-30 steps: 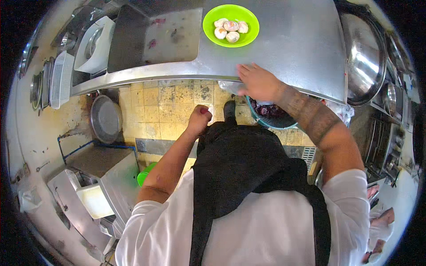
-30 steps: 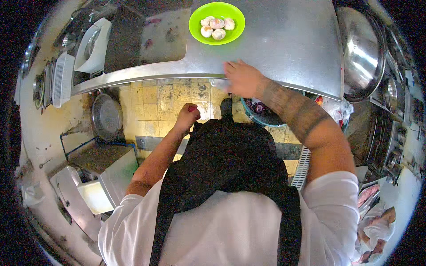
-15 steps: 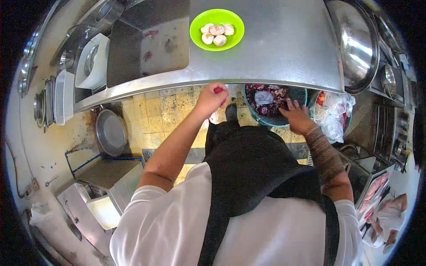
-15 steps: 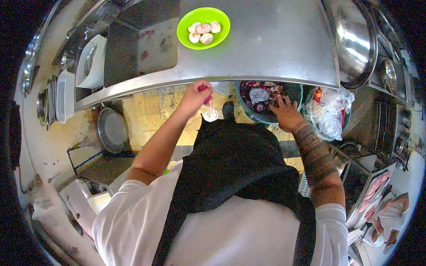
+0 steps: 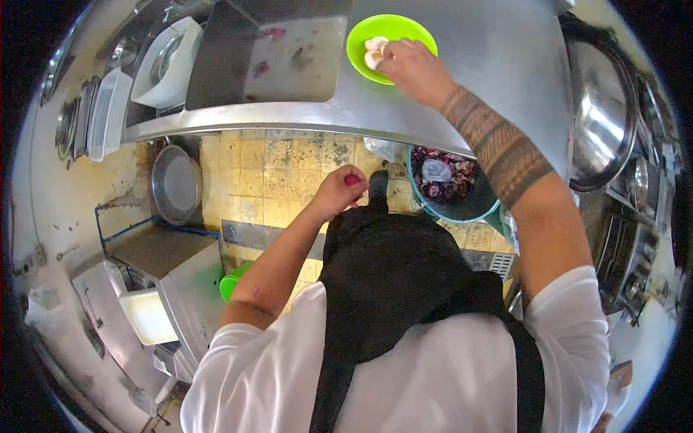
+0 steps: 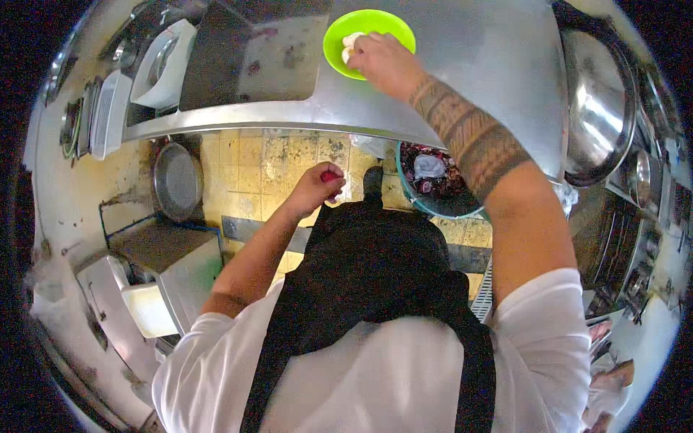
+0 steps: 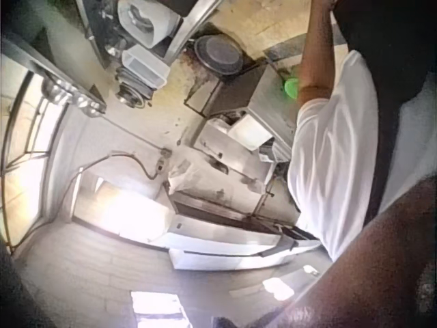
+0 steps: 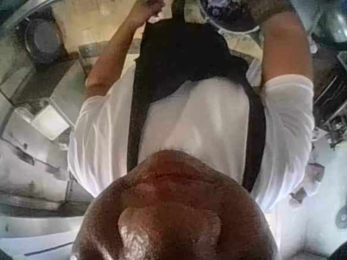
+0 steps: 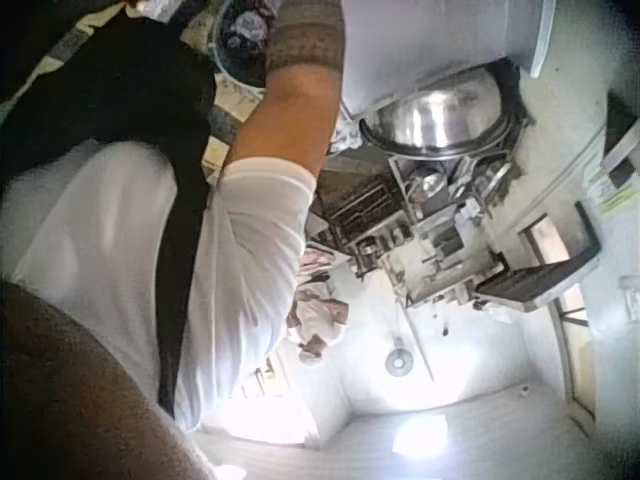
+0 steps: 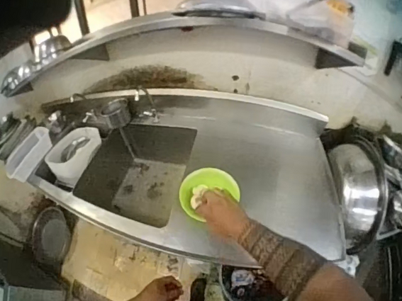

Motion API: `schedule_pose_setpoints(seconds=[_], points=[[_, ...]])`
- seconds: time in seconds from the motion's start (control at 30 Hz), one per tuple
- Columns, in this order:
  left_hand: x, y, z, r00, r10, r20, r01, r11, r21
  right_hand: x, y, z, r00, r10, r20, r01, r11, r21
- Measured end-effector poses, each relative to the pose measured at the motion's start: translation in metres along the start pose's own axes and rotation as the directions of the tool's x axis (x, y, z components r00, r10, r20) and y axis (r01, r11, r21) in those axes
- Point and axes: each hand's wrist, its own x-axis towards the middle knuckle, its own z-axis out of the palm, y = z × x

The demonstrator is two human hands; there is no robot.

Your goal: Peeling hard-boiled eggs with pink-dyed shells in a kitchen.

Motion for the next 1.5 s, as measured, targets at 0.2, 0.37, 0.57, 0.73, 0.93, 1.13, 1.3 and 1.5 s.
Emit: schedule_pose_setpoints(seconds=[0.2,0.37,0.57,0.73,0.93,1.13,1.3,1.5], points=[[-0.038,-0.064,-0.039,0.974,-0.154,-0.163,0.116,0.968,-0.22,0.038,0.024,0.032,0.949,-0.21,0.236,0.233,0.969,-0.076],[-0.04,-0.104,-0.057,0.957,-0.198,-0.213,0.135,0.951,-0.276,0.051,0.023,0.038,0.913,-0.346,0.215,0.382,0.911,-0.154],[-0.027,-0.093,-0.056,0.945,-0.236,-0.227,0.179,0.953,-0.245,0.053,0.026,0.041,0.882,-0.365,0.298,0.438,0.869,-0.23],[-0.019,-0.093,-0.066,0.961,-0.182,-0.207,0.139,0.969,-0.206,0.055,0.025,0.043,0.907,-0.316,0.277,0.374,0.908,-0.188],[-0.006,-0.087,-0.073,0.968,-0.161,-0.19,0.127,0.975,-0.18,0.042,0.03,0.003,0.983,0.155,-0.095,-0.135,0.973,0.189],[0.008,-0.087,-0.059,0.976,-0.144,-0.164,0.108,0.971,-0.212,-0.049,-0.079,-0.105,0.8,0.598,0.057,-0.569,0.724,0.389],[0.025,-0.046,-0.017,0.996,-0.082,0.037,0.09,0.938,-0.335,-0.216,-0.076,-0.033,0.789,0.395,0.471,-0.521,0.837,0.17],[0.026,0.043,0.065,0.948,0.131,0.291,0.069,0.805,-0.589,-0.242,-0.101,-0.052,0.854,0.425,0.299,-0.518,0.748,0.415]])
